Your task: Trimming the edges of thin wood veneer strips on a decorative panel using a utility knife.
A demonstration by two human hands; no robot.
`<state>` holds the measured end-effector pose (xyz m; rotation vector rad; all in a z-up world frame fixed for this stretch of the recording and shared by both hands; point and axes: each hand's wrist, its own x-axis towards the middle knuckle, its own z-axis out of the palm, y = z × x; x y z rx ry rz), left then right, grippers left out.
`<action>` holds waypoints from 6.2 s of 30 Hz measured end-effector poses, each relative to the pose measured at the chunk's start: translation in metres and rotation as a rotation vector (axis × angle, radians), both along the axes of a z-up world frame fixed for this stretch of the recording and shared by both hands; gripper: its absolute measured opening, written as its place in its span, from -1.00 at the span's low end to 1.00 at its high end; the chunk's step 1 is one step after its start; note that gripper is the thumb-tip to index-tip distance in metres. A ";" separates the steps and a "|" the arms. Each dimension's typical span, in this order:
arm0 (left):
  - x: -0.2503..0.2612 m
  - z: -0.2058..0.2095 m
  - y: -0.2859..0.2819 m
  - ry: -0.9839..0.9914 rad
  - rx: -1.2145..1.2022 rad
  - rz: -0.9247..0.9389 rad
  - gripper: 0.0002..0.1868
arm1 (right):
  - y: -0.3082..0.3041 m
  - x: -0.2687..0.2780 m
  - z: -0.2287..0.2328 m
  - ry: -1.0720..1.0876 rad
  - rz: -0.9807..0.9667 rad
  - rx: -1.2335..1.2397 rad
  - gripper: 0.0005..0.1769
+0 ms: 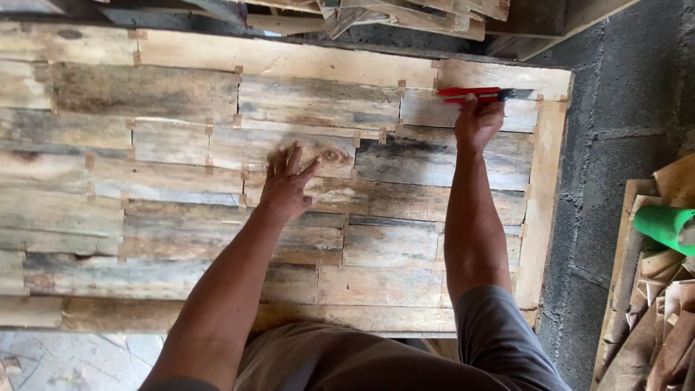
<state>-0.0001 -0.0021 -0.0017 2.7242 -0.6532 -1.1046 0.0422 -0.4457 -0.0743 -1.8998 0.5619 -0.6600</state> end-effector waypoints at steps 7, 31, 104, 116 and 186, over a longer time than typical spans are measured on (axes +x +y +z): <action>0.000 0.004 -0.003 0.012 0.021 0.031 0.05 | 0.014 0.001 0.003 0.029 -0.063 -0.054 -0.92; -0.007 -0.012 0.004 -0.098 -0.058 -0.022 0.04 | 0.216 -0.234 0.054 0.009 0.036 0.130 -0.92; -0.240 0.033 -0.091 0.037 -0.002 -0.162 0.18 | 0.067 -0.308 0.027 0.146 -0.186 0.180 -0.82; -0.240 0.043 -0.092 0.058 0.000 -0.142 0.17 | 0.062 -0.322 0.024 0.300 -0.114 0.083 -0.90; -0.247 0.032 -0.095 0.056 -0.045 -0.008 0.01 | -0.011 -0.295 0.045 0.240 -0.126 -0.058 -0.96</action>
